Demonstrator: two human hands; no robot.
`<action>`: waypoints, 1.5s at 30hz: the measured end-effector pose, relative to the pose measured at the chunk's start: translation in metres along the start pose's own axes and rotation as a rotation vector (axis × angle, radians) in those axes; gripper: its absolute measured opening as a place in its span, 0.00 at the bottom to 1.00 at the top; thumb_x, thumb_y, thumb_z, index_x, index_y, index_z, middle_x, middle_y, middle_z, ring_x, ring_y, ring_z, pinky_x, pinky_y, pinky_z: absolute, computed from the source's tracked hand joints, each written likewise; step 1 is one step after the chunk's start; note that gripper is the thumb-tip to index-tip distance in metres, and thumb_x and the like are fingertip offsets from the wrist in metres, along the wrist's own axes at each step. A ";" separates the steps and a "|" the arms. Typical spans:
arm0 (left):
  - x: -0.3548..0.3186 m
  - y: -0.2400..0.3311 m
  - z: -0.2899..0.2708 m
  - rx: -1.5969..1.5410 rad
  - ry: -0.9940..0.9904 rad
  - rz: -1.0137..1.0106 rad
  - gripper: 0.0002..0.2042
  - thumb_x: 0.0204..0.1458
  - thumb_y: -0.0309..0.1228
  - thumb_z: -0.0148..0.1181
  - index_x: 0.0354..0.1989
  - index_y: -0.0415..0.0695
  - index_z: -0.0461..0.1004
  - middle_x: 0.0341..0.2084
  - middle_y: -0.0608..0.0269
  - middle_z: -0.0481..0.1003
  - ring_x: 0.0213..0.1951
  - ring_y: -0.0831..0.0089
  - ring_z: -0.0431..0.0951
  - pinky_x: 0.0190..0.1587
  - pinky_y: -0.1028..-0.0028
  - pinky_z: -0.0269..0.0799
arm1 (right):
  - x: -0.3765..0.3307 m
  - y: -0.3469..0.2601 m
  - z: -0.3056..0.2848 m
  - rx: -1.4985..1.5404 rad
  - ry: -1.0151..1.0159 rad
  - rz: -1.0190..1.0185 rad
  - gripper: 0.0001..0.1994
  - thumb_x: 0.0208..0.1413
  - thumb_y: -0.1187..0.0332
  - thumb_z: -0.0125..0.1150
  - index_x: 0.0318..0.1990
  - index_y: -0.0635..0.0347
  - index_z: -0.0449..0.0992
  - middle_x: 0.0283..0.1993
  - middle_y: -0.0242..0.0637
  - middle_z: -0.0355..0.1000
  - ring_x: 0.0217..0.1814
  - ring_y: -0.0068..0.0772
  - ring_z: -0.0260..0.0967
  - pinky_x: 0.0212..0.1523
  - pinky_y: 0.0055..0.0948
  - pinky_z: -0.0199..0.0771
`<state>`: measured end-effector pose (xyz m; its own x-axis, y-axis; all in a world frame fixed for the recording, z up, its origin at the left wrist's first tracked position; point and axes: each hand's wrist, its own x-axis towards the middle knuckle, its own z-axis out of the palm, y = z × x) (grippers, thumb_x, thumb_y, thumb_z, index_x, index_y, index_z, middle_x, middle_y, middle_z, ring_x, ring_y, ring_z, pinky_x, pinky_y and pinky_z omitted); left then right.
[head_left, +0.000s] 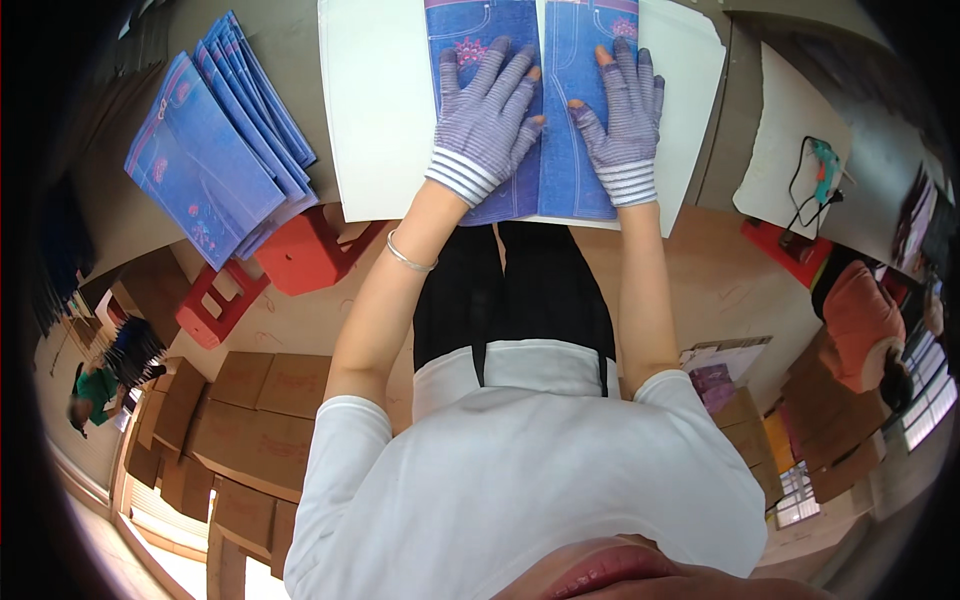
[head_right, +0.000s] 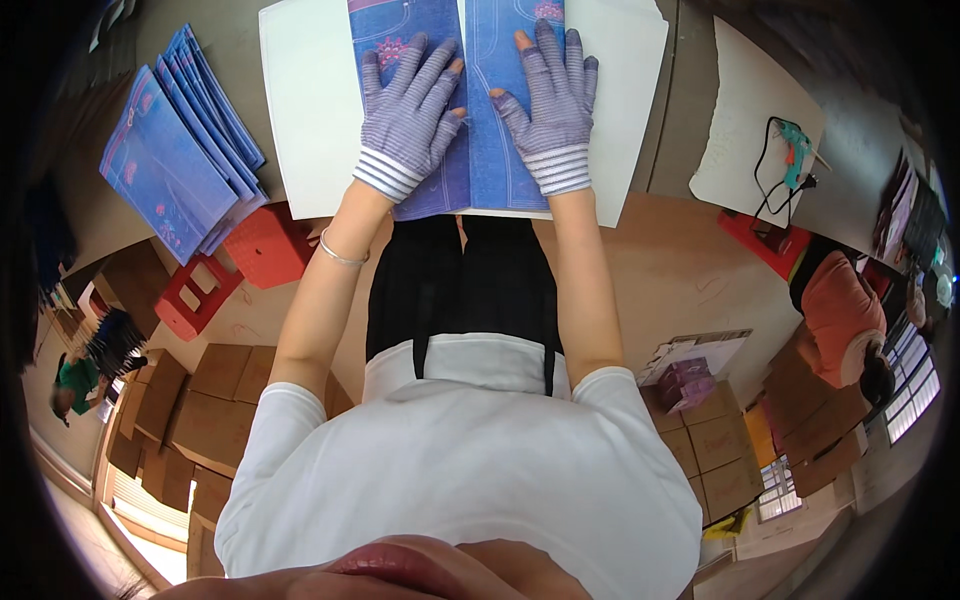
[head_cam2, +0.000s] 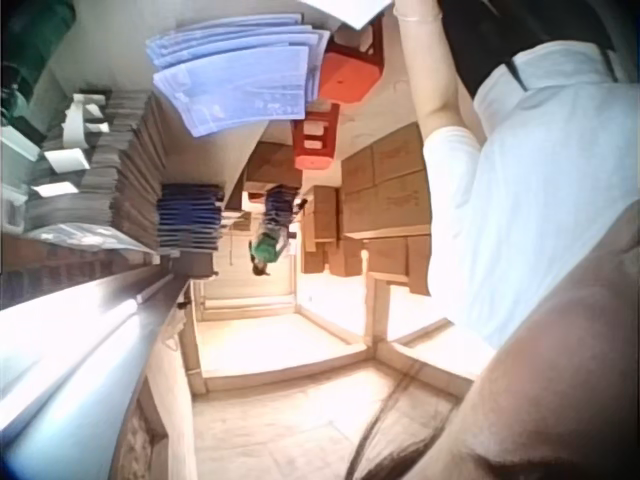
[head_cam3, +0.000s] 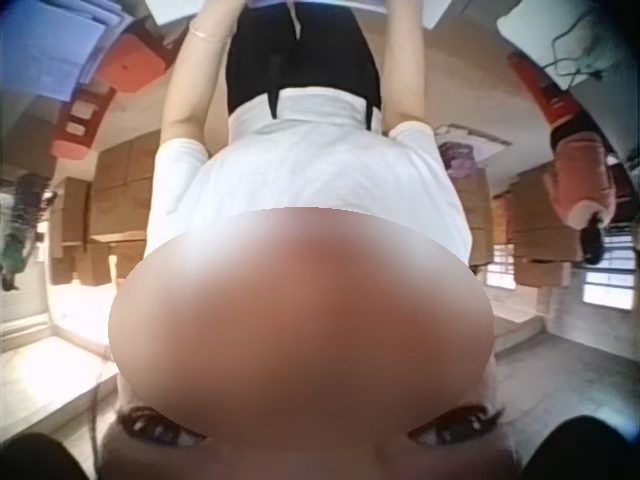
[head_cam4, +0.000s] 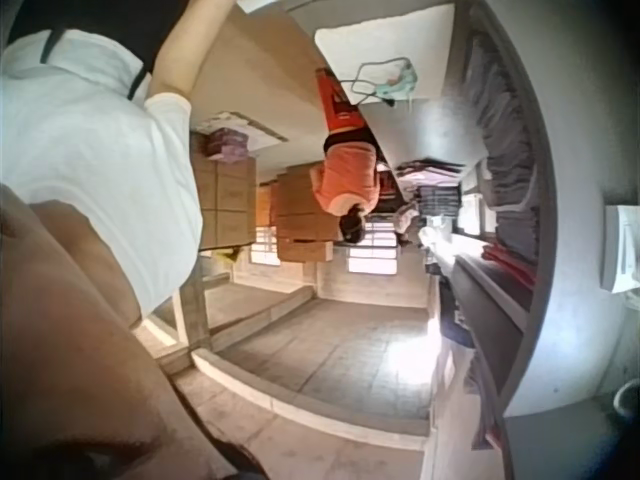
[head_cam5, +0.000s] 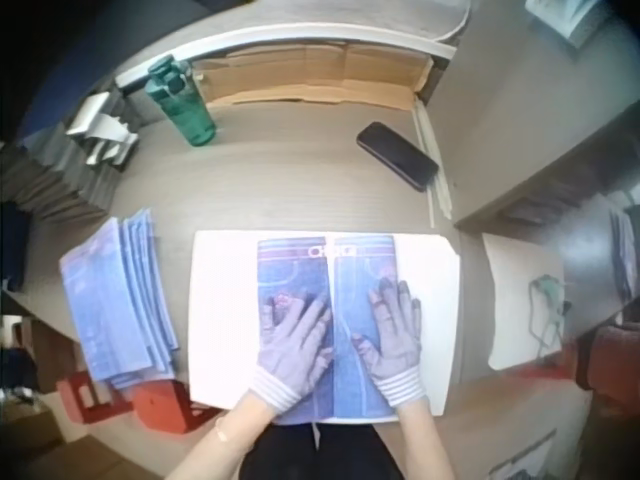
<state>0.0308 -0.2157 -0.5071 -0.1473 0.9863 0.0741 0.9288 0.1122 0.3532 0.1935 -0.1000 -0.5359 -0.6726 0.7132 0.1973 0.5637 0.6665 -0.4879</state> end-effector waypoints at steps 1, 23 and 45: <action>-0.002 -0.001 -0.002 -0.003 -0.009 0.005 0.25 0.55 0.42 0.54 0.59 0.43 0.70 0.65 0.61 0.63 0.70 0.57 0.54 0.68 0.39 0.34 | 0.000 0.001 0.001 -0.001 -0.002 0.003 0.37 0.53 0.40 0.57 0.68 0.45 0.62 0.73 0.39 0.54 0.75 0.55 0.45 0.72 0.60 0.38; -0.005 -0.007 0.008 0.068 -0.020 -0.143 0.31 0.54 0.44 0.57 0.66 0.50 0.62 0.69 0.62 0.56 0.71 0.51 0.48 0.64 0.30 0.37 | 0.005 -0.021 0.000 -0.230 -0.160 0.025 0.34 0.53 0.45 0.60 0.67 0.40 0.63 0.74 0.33 0.53 0.77 0.55 0.39 0.71 0.66 0.34; 0.020 -0.018 0.006 0.177 0.069 -0.069 0.30 0.52 0.49 0.58 0.64 0.55 0.65 0.64 0.62 0.61 0.66 0.52 0.57 0.62 0.34 0.46 | 0.053 -0.008 0.004 -0.350 -0.170 -0.264 0.33 0.58 0.40 0.46 0.65 0.52 0.64 0.71 0.41 0.57 0.75 0.48 0.48 0.69 0.66 0.41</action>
<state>0.0136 -0.1972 -0.5176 -0.2296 0.9657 0.1215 0.9602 0.2044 0.1904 0.1517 -0.0682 -0.5250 -0.8671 0.4835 0.1201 0.4711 0.8742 -0.1179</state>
